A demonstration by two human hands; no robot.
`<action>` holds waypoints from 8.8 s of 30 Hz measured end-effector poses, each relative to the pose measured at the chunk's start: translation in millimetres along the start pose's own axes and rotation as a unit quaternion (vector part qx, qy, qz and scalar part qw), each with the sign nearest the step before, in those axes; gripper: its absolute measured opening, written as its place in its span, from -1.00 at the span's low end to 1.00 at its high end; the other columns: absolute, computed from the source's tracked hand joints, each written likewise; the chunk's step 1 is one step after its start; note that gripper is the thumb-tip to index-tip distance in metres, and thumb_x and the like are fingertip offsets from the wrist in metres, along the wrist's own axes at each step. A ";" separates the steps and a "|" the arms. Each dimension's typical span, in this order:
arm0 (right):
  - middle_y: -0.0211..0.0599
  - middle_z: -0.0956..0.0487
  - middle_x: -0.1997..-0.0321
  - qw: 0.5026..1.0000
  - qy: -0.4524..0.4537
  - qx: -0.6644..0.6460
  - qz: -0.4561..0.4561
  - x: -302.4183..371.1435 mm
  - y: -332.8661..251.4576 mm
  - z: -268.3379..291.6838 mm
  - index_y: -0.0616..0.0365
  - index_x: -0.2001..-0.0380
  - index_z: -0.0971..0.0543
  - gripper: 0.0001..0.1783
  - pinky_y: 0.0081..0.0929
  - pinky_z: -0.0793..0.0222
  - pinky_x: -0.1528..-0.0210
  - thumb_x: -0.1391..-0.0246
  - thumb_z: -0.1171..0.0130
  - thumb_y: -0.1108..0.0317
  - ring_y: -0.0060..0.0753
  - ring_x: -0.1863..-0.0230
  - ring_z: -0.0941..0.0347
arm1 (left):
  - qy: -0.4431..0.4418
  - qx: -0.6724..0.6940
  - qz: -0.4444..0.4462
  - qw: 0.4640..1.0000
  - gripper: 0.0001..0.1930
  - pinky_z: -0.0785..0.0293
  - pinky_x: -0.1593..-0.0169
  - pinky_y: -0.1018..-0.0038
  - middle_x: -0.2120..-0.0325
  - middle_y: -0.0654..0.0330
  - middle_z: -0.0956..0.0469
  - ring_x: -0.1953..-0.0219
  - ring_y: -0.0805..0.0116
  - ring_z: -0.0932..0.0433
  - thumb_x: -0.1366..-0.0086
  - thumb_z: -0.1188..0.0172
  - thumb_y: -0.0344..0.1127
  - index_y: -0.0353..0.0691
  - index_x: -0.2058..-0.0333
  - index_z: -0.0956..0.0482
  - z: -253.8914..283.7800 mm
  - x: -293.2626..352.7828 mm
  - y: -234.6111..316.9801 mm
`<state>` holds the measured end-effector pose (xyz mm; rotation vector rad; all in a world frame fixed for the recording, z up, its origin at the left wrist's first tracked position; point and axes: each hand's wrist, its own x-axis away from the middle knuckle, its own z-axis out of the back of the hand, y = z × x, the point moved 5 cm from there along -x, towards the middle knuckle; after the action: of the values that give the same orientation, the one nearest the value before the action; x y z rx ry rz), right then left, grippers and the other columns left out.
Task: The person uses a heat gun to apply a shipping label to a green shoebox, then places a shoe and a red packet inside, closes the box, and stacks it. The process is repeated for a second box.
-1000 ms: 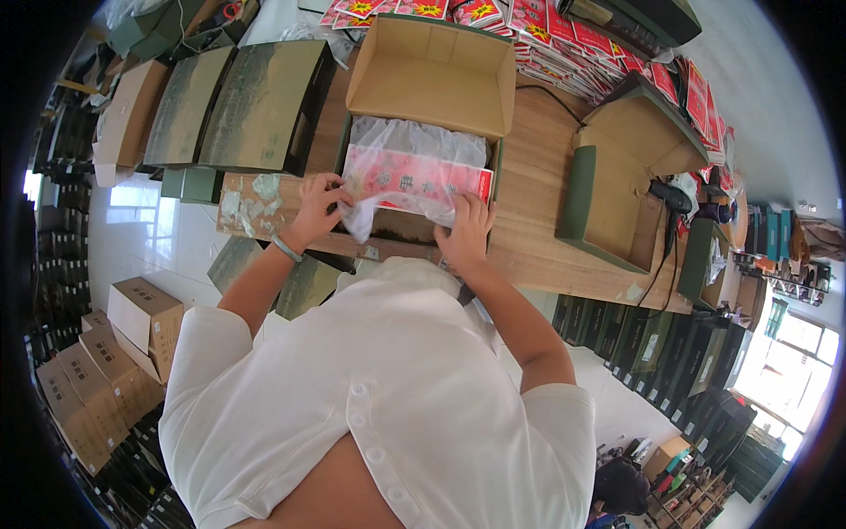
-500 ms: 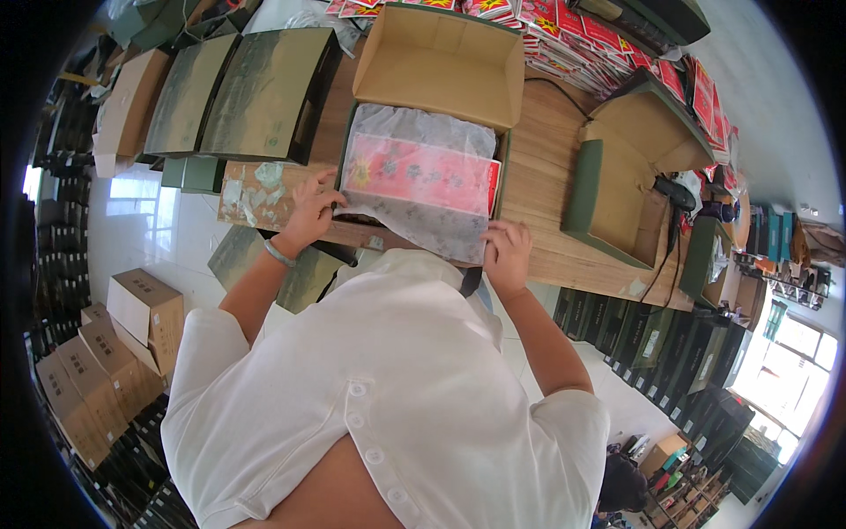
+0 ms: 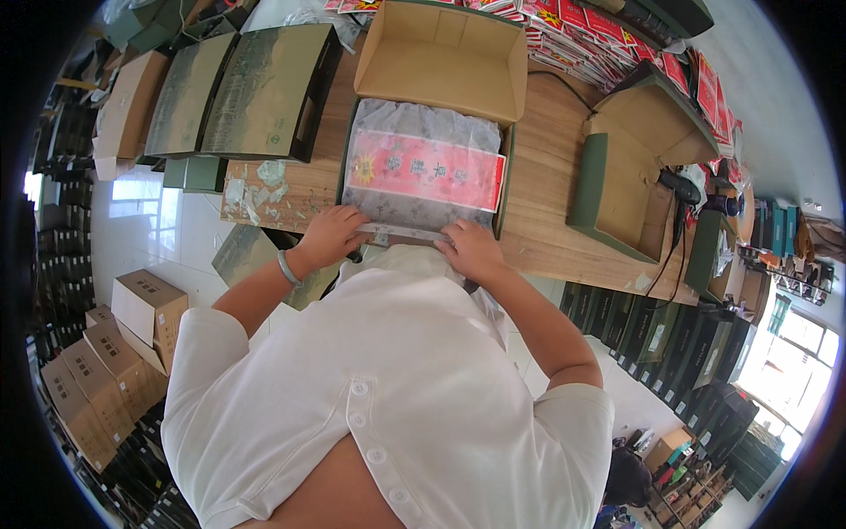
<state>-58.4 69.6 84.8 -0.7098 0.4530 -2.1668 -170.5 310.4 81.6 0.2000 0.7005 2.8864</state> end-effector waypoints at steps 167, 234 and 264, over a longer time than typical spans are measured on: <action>0.13 -0.35 -0.19 0.726 0.515 -0.090 -0.447 288.9 602.9 171.4 0.24 -0.19 -0.33 -0.38 -0.10 -0.18 -0.24 -0.14 -0.17 0.14 0.06 -0.21 -0.28 | 0.276 0.123 0.252 0.919 -0.20 -0.24 -0.25 0.21 -0.17 -0.27 -0.30 -0.20 -0.16 -0.34 -0.24 -0.20 0.16 0.00 -0.36 -0.13 56.5 -278.6 290.8; -0.02 -0.57 0.35 0.893 0.385 -0.233 0.025 269.3 250.5 244.9 0.26 -0.23 -0.29 -0.37 -0.40 -0.43 0.31 -0.17 -0.21 0.20 -0.13 0.43 -0.51 | 0.301 -0.186 0.110 0.929 -0.18 -0.17 -0.17 0.14 -0.07 -0.05 -0.40 -0.06 -0.02 -0.37 -0.20 -0.15 0.20 -0.19 -0.30 -0.23 72.7 -196.4 308.3; -0.02 -0.59 0.26 0.876 0.415 -0.234 0.069 258.0 230.6 259.0 0.20 -0.16 -0.38 -0.36 -0.42 -0.42 0.24 -0.05 -0.37 0.27 -0.14 0.35 -0.49 | 0.348 -0.132 0.114 0.921 -0.33 -0.25 -0.12 0.20 0.12 -0.05 -0.51 0.02 0.03 -0.46 -0.39 0.04 0.04 -0.27 -0.32 -0.16 74.0 -192.0 293.2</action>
<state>100.0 -296.2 251.8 0.0792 1.4595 -2.1509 -7.8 49.6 265.4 -0.8734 0.3686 3.2188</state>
